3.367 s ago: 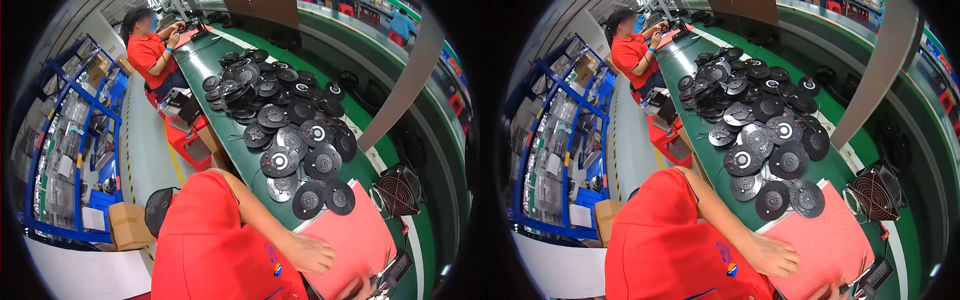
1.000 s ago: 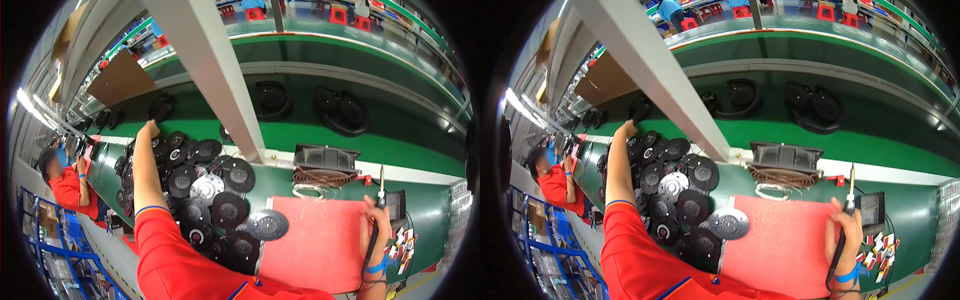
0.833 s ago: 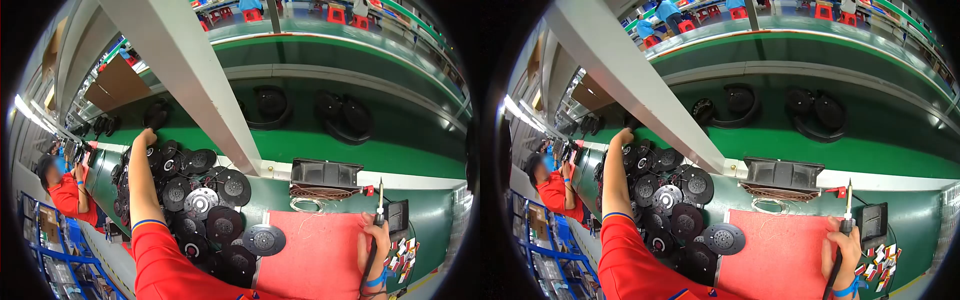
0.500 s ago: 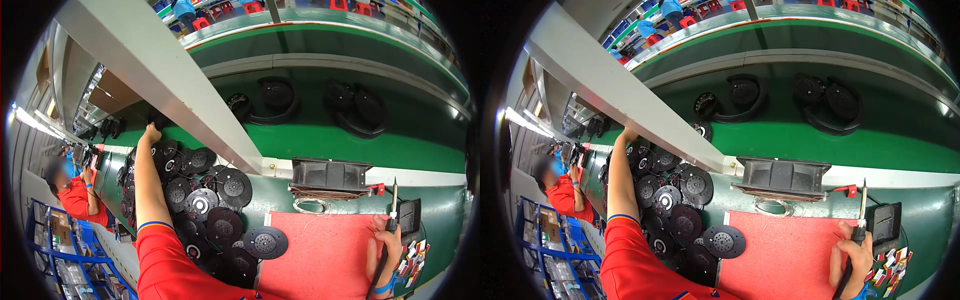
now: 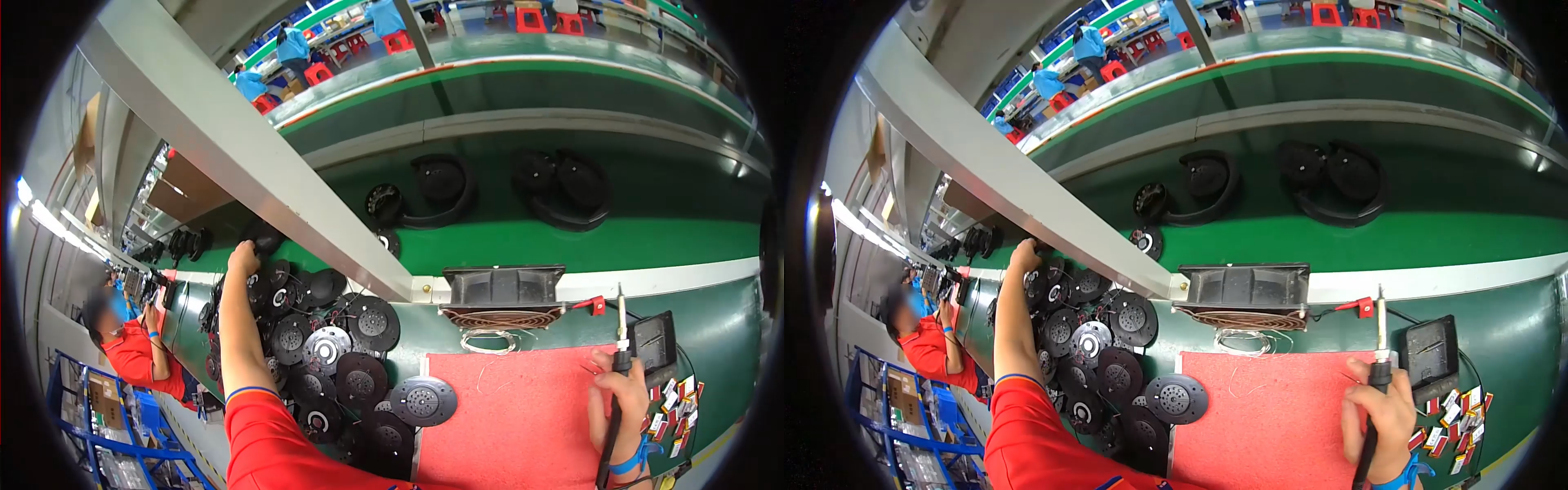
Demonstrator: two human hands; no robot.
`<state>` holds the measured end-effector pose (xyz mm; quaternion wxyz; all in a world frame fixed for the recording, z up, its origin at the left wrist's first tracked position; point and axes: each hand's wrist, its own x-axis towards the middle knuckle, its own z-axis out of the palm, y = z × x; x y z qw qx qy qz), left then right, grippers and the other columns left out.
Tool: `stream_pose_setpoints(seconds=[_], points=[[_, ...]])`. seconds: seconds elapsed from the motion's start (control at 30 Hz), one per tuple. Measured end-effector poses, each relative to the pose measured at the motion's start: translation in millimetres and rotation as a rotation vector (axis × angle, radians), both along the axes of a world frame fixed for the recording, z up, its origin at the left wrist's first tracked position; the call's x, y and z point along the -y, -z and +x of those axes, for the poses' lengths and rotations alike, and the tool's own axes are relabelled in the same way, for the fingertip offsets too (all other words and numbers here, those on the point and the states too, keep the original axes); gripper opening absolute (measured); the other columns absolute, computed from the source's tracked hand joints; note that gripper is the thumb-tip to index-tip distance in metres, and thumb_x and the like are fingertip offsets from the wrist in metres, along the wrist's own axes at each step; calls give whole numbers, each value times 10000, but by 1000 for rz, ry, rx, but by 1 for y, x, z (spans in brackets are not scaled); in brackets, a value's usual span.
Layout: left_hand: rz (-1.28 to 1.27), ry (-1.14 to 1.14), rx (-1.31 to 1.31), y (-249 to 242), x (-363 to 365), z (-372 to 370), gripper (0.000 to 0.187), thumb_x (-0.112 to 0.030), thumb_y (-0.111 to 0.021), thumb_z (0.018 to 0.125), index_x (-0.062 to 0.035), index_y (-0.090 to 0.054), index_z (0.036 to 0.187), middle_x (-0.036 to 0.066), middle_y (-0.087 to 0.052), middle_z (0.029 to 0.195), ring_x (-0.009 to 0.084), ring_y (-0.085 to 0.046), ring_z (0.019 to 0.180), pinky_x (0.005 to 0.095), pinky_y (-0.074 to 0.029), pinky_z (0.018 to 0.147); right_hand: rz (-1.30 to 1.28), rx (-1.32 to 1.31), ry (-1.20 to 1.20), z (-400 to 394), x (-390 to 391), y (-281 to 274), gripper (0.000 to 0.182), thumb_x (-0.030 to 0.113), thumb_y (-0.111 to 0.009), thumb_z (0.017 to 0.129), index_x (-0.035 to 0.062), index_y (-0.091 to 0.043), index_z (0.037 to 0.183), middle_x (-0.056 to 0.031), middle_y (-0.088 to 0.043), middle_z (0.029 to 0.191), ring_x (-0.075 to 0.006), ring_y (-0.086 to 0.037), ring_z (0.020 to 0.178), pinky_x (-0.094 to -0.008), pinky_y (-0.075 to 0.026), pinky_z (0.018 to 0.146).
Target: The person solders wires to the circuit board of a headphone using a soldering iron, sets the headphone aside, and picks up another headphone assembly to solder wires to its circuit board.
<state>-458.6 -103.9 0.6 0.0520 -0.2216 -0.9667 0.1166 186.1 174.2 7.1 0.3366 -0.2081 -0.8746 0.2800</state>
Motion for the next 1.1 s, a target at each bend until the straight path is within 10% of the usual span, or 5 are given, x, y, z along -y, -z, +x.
stream_pose_setpoints(seconds=[0.4,0.5,0.67,0.77,1.1], points=[[939,366,-645,-160,100,198,191,-116,-545,890,31,-514,1007,109,-564,791,210,-545,675,306,-446,693,88,-268,-82,3,11,-13,339,-123,-631,623,58,-543,896,-169,-647,1036,-351,-593,845,-402,-479,770],[1169,314,-164,-174,100,294,156,-122,-503,916,26,-515,966,0,-464,715,73,-401,627,224,-372,606,135,-287,-112,7,16,-15,347,-125,-627,633,60,-538,913,-176,-646,1057,-352,-589,841,-393,-476,772],[822,358,316,-122,38,419,366,-80,-502,811,27,-512,1161,137,-588,783,163,-530,627,286,-432,605,209,-327,-117,10,26,-16,283,-109,-604,720,54,-538,941,-189,-650,1074,-343,-619,945,-408,-430,893],[601,446,729,-94,-22,469,467,-140,-563,811,5,-450,1240,254,-611,787,431,-614,785,428,-475,671,248,-317,-130,8,33,-11,225,-100,-561,796,45,-538,966,-183,-650,1081,-297,-638,935,-393,-437,894],[607,867,468,-11,-73,478,376,-275,-620,831,-4,-585,1090,205,-616,837,373,-608,786,434,-480,679,184,-438,-152,0,41,7,247,-81,-600,786,45,-582,998,-95,-669,1067,-138,-585,762,-239,-472,691]])
